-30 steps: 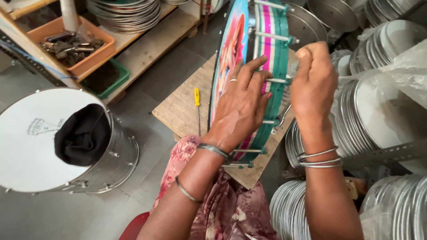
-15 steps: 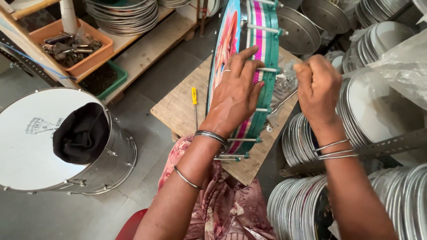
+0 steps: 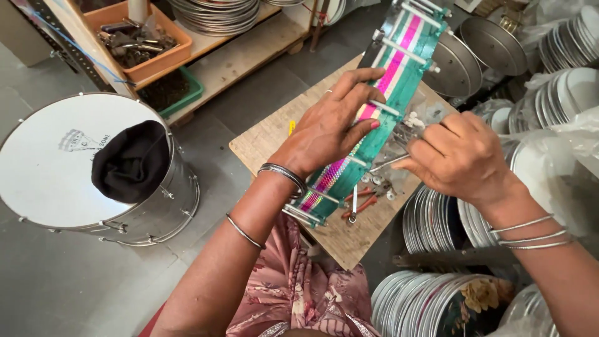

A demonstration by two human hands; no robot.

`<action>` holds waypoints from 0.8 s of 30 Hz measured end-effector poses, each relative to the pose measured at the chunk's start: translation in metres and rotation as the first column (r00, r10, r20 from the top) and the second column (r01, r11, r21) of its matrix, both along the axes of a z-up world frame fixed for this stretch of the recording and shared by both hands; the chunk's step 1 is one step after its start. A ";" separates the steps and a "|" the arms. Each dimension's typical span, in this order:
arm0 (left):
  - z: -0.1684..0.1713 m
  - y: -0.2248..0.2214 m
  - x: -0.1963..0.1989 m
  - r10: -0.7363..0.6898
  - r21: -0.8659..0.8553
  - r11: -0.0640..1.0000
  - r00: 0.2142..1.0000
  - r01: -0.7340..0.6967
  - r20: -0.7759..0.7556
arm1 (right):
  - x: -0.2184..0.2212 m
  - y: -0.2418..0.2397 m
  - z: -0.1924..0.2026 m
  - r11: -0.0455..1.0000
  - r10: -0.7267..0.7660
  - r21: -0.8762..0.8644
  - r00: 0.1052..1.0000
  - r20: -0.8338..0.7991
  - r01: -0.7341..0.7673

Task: The person assembles a drum by placing a drumhead over the shell and tightening the metal rim with a wrench. They then flip the drum over to position and secure the second drumhead by tightening the remaining bolts.

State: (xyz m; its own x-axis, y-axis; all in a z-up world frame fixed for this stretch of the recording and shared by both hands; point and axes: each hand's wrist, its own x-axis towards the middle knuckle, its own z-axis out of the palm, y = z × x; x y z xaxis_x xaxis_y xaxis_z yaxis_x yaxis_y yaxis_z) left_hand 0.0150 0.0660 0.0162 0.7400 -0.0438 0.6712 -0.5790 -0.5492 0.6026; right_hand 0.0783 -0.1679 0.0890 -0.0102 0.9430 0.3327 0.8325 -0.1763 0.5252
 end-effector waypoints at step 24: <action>0.000 -0.004 -0.002 -0.022 -0.059 0.998 0.999 0.025 0.048 | 0.036 -0.008 -0.047 0.985 -0.052 0.066 0.638 -0.768 0.160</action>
State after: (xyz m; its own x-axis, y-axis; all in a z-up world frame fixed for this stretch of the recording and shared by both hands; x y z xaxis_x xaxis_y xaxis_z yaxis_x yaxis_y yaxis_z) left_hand 0.0129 0.0620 0.0161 0.7066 -0.0198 0.7074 -0.6200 -0.4991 0.6054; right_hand 0.1139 -0.1762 0.0418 0.3950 0.8743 0.2820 0.8986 -0.3038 -0.3166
